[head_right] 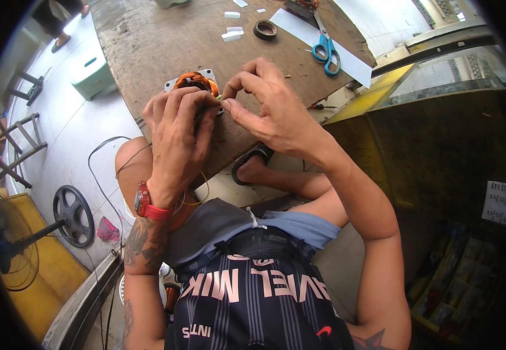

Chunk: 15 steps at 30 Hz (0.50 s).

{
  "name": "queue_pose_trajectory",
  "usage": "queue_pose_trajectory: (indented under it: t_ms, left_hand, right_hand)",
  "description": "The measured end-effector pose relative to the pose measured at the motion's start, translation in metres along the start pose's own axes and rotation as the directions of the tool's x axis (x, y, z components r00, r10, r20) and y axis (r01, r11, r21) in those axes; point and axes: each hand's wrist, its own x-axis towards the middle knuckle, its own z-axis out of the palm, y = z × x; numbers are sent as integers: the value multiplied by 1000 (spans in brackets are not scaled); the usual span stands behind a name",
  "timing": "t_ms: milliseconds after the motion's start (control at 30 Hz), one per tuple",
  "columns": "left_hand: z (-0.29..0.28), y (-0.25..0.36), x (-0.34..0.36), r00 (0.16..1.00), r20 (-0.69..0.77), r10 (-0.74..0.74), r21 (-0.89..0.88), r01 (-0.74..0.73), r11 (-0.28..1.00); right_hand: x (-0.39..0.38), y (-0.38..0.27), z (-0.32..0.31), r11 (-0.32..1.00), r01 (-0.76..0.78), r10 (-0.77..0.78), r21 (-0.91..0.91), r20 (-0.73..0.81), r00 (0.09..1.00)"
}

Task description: The person sits cross-legged and works on a small cylindrical electrical component with multiple colored wires. They strip wire ends, twist them, and use scissors to trim excess wire. The person also handles a small white plastic piece and places it on the table.

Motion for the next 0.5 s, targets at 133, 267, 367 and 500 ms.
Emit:
queue_pose_trajectory:
  t_ms: [133,267,367,500]
  left_hand:
    - [0,0,0,1000,-2,-11,0,11,1000]
    - [0,1,0,1000,-2,-9,-1,9,1000]
    - [0,0,0,1000,-4,-7,-2,7,1000]
    - [1,-2,0,1000,-21,3,-6,-3,1000]
  right_hand:
    - [-6,1,-4,997,-56,58,58,-35,998]
    - [-11,4,-3,995,55,-65,-84,-124,990]
    - [-9,6,0,970,161,-189,-182,-148,971]
    - [-5,9,7,943,215,-253,-253,-129,959]
